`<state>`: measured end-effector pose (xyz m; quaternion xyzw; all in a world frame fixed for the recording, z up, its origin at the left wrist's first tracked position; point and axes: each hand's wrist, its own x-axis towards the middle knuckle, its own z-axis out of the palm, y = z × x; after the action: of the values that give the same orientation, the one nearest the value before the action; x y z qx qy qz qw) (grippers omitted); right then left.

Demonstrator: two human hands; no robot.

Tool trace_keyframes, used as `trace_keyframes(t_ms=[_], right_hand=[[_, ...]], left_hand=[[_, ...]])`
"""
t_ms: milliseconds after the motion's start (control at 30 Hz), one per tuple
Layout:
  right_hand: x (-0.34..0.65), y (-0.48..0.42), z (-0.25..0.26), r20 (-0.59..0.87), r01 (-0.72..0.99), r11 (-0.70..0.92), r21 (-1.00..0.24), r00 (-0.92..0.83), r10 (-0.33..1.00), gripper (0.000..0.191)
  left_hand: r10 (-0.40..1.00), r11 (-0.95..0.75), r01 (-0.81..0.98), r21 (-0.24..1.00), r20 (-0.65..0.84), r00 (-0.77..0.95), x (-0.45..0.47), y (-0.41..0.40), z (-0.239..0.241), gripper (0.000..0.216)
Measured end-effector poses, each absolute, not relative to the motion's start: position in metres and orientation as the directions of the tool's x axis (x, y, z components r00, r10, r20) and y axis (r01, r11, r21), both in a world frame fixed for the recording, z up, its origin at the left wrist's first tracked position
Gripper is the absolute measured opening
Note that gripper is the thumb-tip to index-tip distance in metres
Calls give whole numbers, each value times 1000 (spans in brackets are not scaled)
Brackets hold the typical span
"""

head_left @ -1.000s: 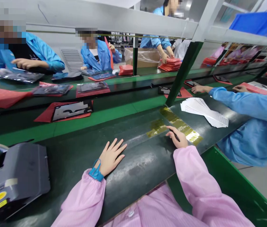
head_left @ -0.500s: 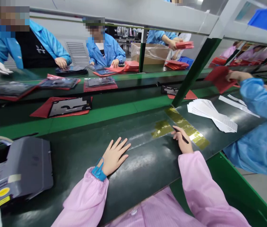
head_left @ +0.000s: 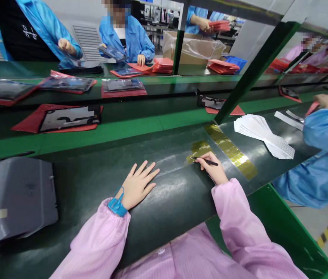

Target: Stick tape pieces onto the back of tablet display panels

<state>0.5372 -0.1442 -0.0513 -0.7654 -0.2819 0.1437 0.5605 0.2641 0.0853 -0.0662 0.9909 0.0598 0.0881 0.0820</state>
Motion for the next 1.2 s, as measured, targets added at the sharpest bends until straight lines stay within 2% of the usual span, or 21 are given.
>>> trace_keyframes(t_ms=[167, 467, 733, 1000, 1200], right_hand=[[537, -140, -45, 60, 234, -206, -950, 786, 615, 41], [545, -135, -37, -81, 115, -257, -959, 761, 643, 48], [547, -136, -38, -112, 57, -244, -968, 772, 626, 50], [544, -140, -40, -35, 55, -119, -991, 762, 647, 50], [550, -132, -39, 120, 201, -49, -978, 744, 658, 54]], left_hand=[[137, -977, 108, 186, 154, 979, 265, 84, -64, 52], [142, -976, 117, 183, 132, 981, 265, 83, -62, 52], [143, -975, 117, 189, 130, 981, 265, 82, -61, 52], [139, -979, 117, 169, 122, 983, 265, 80, -57, 51], [133, -978, 100, 185, 174, 976, 264, 81, -60, 50]])
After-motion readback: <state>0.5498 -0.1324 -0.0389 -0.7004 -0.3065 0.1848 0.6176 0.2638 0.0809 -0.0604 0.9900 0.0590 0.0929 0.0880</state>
